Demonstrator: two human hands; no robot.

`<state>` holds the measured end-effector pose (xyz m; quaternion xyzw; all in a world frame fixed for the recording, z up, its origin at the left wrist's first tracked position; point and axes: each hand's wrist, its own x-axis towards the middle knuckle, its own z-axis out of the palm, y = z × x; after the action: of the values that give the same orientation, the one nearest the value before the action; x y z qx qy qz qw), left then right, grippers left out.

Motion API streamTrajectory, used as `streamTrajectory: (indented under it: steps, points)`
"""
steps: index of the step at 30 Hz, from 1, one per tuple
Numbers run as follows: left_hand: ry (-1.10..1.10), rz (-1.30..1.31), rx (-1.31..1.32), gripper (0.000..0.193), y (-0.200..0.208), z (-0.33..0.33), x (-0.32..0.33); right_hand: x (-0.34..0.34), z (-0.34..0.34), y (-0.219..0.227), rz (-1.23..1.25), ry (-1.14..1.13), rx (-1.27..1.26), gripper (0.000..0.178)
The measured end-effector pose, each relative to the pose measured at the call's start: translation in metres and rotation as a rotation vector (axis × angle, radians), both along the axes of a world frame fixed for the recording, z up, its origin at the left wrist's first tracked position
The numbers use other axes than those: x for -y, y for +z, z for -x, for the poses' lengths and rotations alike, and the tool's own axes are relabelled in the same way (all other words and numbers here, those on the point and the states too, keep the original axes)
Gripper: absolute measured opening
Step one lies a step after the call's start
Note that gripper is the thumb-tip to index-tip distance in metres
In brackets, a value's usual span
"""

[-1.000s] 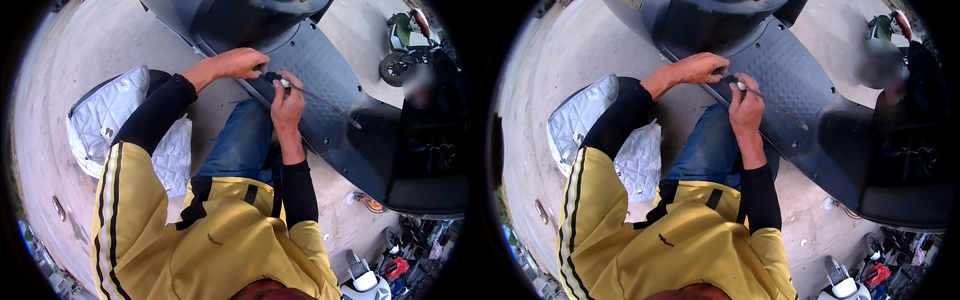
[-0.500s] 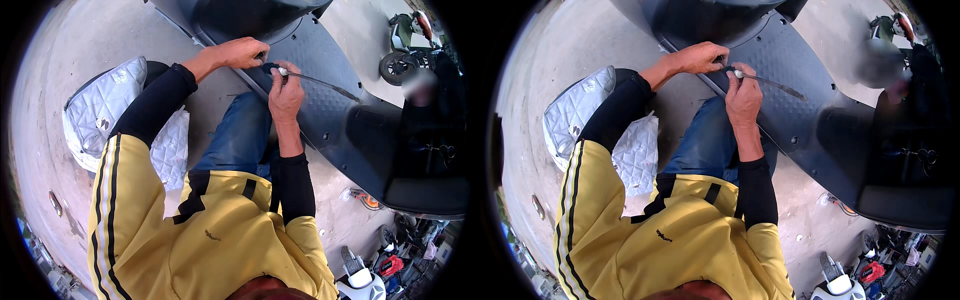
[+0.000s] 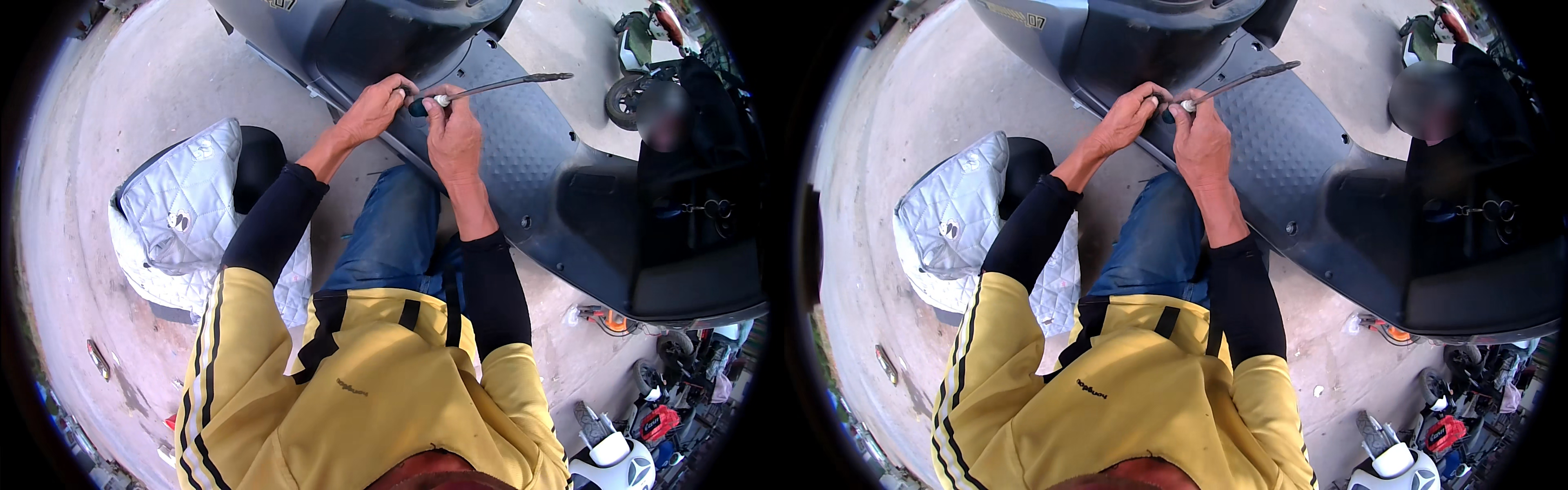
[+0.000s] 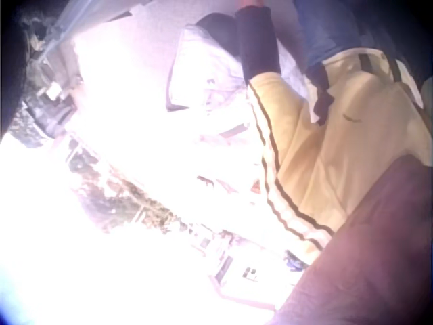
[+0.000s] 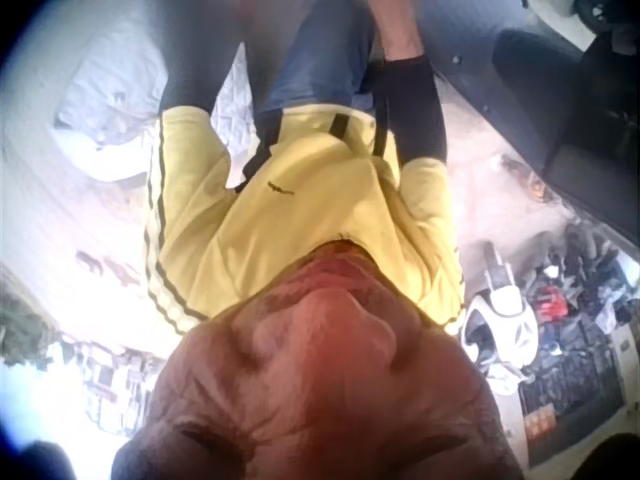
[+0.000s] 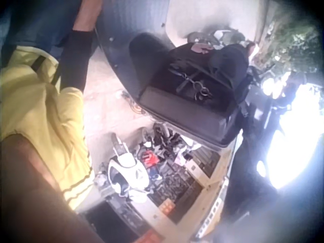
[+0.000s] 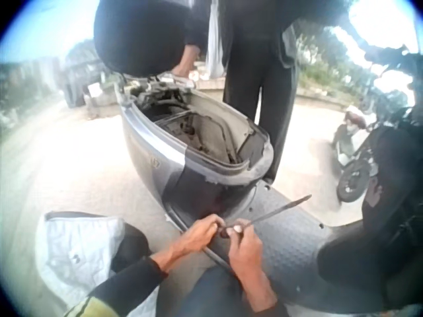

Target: The person uses a screwdriver to remove screws from the scooter's floorboard and seat area, then opens the under-seat storage compartment and removes a quilted cover and other items. The person continues to unscrew fasteners inside the compartment while handling the removed parts.

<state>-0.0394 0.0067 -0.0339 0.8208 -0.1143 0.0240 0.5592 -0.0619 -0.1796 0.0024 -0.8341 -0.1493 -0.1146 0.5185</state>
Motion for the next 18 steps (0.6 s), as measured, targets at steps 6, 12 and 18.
streamTrajectory:
  steps: [6, 12, 18]
  points:
    - [0.030, 0.199, -0.066, 0.023, -0.017, 0.019, 0.000, 0.003, 0.002, -0.004, 0.025, -0.051, 0.011, 0.018]
    - [0.056, 0.485, -0.395, 0.023, 0.020, 0.046, 0.034, 0.033, 0.013, 0.006, 0.175, -0.111, -0.054, 0.023]
    - [-0.053, 0.489, -0.533, 0.024, 0.021, 0.049, 0.076, 0.112, 0.096, -0.025, -0.005, -0.180, -0.233, 0.018]
